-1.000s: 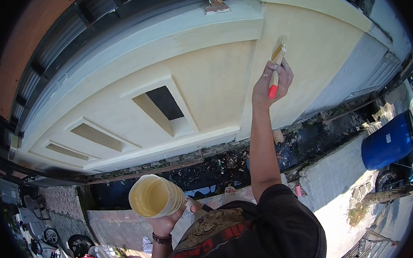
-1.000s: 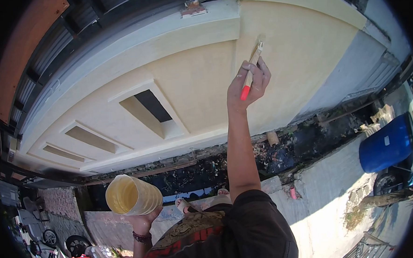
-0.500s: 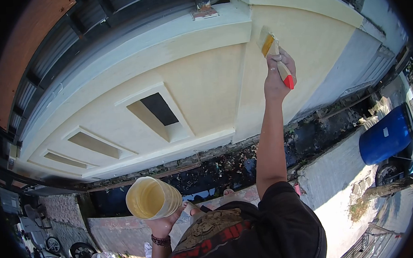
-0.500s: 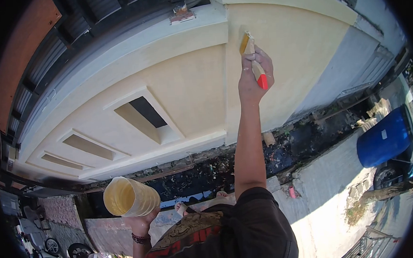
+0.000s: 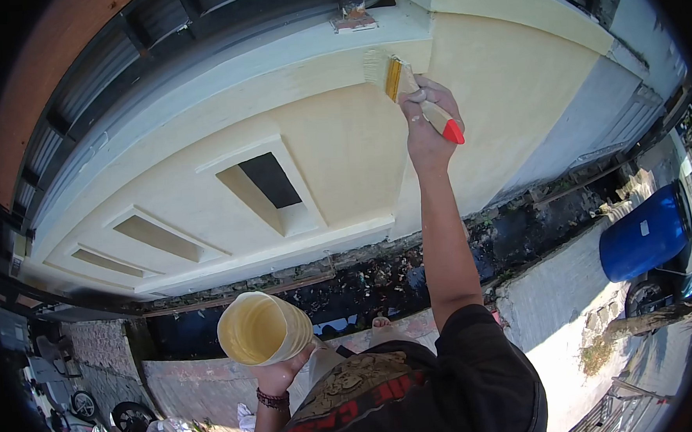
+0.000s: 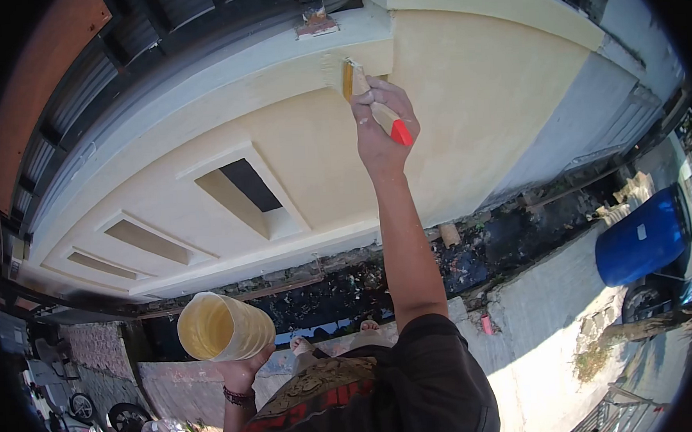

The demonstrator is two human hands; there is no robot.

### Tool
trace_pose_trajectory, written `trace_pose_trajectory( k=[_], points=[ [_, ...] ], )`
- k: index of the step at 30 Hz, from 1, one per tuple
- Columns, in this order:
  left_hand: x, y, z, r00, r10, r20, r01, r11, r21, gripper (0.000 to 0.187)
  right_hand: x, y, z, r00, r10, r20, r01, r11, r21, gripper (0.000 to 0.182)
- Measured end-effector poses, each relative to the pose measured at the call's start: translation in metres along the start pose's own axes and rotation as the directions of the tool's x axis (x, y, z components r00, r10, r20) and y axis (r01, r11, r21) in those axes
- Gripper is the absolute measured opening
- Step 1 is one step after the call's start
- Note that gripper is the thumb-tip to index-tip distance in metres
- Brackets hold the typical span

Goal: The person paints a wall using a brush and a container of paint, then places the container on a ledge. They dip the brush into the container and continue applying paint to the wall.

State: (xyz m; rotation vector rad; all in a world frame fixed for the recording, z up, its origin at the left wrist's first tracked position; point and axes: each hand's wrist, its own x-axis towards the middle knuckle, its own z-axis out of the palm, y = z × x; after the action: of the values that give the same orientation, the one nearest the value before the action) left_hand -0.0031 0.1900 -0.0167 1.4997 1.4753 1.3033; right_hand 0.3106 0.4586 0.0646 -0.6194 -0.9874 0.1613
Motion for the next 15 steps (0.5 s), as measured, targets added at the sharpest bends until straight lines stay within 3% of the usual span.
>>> trace_pose_trajectory(
  k=[2, 3, 5, 7, 9, 11, 12, 14, 15],
  points=[
    [-0.001, 0.002, -0.008, 0.999, -0.037, 0.029, 0.038, 0.999, -0.032, 0.085, 0.017, 0.002, -0.020, 0.989, -0.028, -0.146, 0.017, 0.997, -0.076, 0.017],
    [-0.002, -0.001, -0.013, 0.999, -0.044, 0.024, 0.045, 0.998, -0.038, 0.085, 0.021, 0.001, -0.022, 0.967, -0.147, -0.208, 0.092, 0.963, -0.253, 0.017],
    [0.000, -0.009, -0.027, 0.997, -0.061, 0.055, 0.058, 0.996, 0.068, 0.087, 0.018, 0.002, -0.014, 0.889, -0.446, -0.106, 0.301, 0.742, -0.599, 0.019],
    [0.006, -0.009, -0.040, 0.996, -0.076, 0.054, 0.076, 0.997, 0.014, 0.088, -0.003, -0.002, 0.025, 0.906, -0.424, -0.013, 0.343, 0.748, -0.568, 0.021],
    [0.010, -0.021, -0.050, 0.994, -0.095, 0.058, 0.098, 0.994, -0.040, 0.089, -0.037, -0.012, 0.064, 0.913, -0.350, 0.210, 0.407, 0.740, -0.536, 0.023],
    [0.014, -0.042, -0.060, 0.974, -0.225, -0.005, 0.219, 0.952, -0.214, 0.090, -0.062, -0.034, 0.100, 0.865, -0.328, 0.379, 0.474, 0.781, -0.407, 0.022],
    [0.016, -0.043, -0.066, 0.962, -0.271, -0.020, 0.256, 0.928, -0.272, 0.090, -0.064, -0.039, 0.104, 0.865, -0.327, 0.380, 0.475, 0.777, -0.413, 0.022],
    [0.028, -0.020, -0.077, 1.000, 0.002, 0.023, -0.001, 0.998, -0.060, 0.094, -0.065, -0.044, 0.111, 0.918, -0.204, 0.340, 0.254, 0.961, -0.107, 0.018],
    [0.031, -0.020, -0.081, 1.000, 0.005, 0.028, -0.004, 0.998, -0.065, 0.094, -0.052, -0.041, 0.102, 0.941, -0.148, 0.305, 0.190, 0.975, -0.113, 0.015]
  ],
)
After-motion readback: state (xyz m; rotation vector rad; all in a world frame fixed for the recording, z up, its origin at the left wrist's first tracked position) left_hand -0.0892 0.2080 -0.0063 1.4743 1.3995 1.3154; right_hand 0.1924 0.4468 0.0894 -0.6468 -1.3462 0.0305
